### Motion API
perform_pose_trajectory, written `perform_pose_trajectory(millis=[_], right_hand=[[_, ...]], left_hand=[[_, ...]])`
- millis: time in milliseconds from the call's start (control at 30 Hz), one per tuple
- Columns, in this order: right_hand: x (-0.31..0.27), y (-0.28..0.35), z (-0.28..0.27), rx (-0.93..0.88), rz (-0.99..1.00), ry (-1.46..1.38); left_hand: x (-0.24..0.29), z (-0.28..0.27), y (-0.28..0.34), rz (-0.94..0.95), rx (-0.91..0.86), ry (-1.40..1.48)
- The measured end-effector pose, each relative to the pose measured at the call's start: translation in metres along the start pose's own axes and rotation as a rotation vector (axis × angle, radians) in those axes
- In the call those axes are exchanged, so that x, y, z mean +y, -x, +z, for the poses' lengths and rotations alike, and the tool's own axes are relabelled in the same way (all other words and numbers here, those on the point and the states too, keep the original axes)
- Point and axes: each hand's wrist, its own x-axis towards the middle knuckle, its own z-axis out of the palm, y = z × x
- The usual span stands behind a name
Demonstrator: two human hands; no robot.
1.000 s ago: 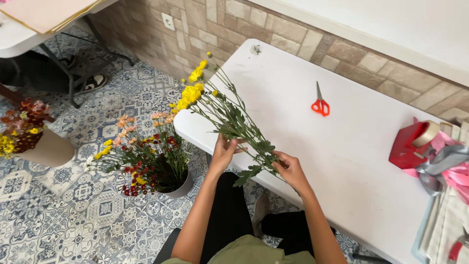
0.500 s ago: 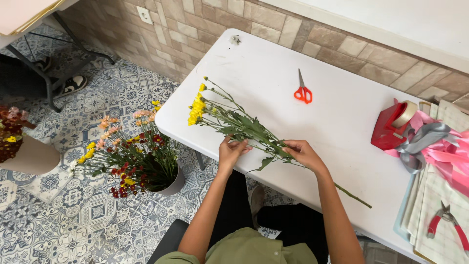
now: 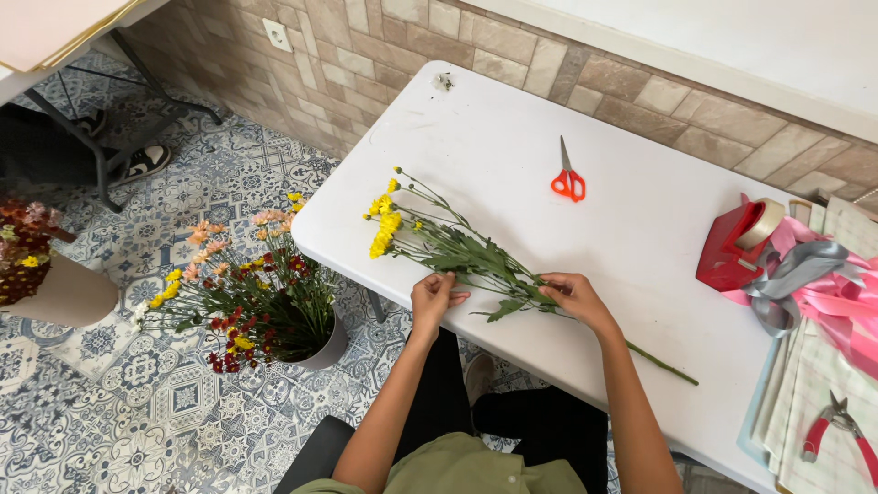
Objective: The person arranges yellow and pink flowers into a bouquet, trimming the stems with shears and checking the placement of individual flowers.
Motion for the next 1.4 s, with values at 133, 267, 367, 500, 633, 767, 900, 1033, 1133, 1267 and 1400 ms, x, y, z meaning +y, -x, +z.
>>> perform_pose_trajectory(millis=[133,267,367,500,633,767,900,1033,1133,1267,1400], right_hand=[[-0.008,0.014,-0.005,0.059,-0.009,0.128],[-0.014,0.024,-0.006,0.178,-0.14,0.205],[-0.024,0.039,0.004,0.171,-0.198,0.276],[-0.03,0.046,0.017,0.201,-0.198,0.286],[-0.024,0.049,0.019,0.278,-0.178,0.319],[-0.022,0.055,0.017,0.333,-0.176,0.308],[-0.034,0.061,0.02,0.27,-0.132,0.346],[-0.03,0.054,0.02,0.297,-0.135,0.386],[-0.013,0.044,0.02,0.344,-0.153,0.357],[-0.004,0.037,0.02,0.391,-0.167,0.286],[-0.01,0.039,0.019,0.384,-0.145,0.248]], left_hand=[[0.005,0.009,0.008,-0.001,-0.016,-0.031],[0.004,0.006,0.003,-0.013,0.01,-0.043],[-0.005,0.0,-0.008,0.016,0.016,-0.074],[0.01,0.005,0.001,0.036,0.022,-0.056],[0.007,0.0,-0.004,0.113,0.101,-0.015],[0.018,-0.003,-0.001,0.151,0.155,0.012],[0.007,-0.007,-0.014,0.16,0.178,0.058],[0.0,-0.011,-0.019,0.18,0.202,0.061],[-0.004,-0.011,-0.017,0.208,0.204,0.076],[-0.011,-0.015,-0.022,0.227,0.168,0.226],[-0.011,-0.021,-0.034,0.175,0.15,0.286]])
